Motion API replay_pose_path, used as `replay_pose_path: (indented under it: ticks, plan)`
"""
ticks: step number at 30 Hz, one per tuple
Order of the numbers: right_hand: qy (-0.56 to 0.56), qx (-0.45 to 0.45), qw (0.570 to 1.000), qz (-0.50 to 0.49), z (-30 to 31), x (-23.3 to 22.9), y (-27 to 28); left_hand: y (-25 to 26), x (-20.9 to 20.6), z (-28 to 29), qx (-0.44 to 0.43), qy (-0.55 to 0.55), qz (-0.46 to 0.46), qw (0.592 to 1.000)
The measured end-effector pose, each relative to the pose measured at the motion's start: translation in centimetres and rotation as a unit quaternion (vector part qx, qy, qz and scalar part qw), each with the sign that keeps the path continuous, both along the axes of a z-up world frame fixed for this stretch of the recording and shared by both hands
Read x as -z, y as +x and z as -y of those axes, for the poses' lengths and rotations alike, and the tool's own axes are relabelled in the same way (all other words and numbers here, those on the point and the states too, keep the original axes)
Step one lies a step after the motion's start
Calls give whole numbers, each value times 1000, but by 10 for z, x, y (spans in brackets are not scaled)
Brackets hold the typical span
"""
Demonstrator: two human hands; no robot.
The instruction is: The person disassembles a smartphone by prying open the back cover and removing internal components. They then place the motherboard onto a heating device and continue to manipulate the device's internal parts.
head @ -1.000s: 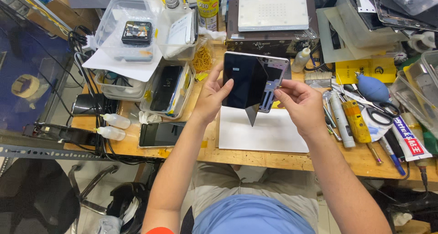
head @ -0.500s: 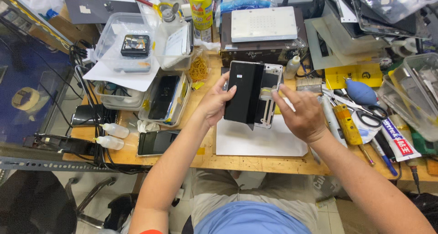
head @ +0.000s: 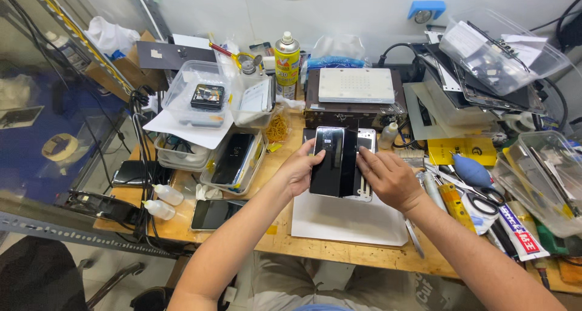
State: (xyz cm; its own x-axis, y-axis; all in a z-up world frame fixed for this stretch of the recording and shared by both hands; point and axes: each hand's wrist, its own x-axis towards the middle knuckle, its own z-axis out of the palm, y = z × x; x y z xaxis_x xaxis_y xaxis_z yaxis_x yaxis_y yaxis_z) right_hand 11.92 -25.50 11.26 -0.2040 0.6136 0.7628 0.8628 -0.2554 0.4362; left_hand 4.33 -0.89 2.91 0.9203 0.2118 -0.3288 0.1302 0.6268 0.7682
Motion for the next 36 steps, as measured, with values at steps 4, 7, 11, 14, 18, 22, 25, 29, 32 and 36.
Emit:
replay_pose_path:
  ticks: [4, 7, 11, 14, 18, 22, 25, 29, 32, 36]
  plan:
    - [20, -10, 1000, -6, 1, -13, 3, -29, -67, 5, 37, 6, -8, 999]
    - [54, -35, 997, -36, 1, -25, 2, -50, -109, 5, 94, 60, 5, 994]
    - [161, -136, 960, -185, -13, -41, -29, -67, -138, 4, 73, 132, 73, 986]
    - [342, -195, 873, -288, -49, -50, -62, -64, -125, -1, 7, 117, 88, 989]
    - [327, -305, 740, -503, -36, 71, -37, -67, -124, 5, -136, 125, 198, 963]
    - [287, -144, 882, -346, -57, 68, -48, -65, -130, 3, -112, 124, 294, 941]
    - [301, -227, 784, -492, -60, 46, -76, -50, -104, -5, -107, 115, 288, 945]
    - [306, -242, 742, -545, -50, 8, -96, -14, -44, -2, -96, 165, 161, 968]
    - [309, -241, 742, -544, -38, -18, -97, 32, 39, 3, -73, 349, 88, 930]
    - [312, -247, 754, -523, -28, -43, -100, 125, 256, 7, 30, 600, 44, 798]
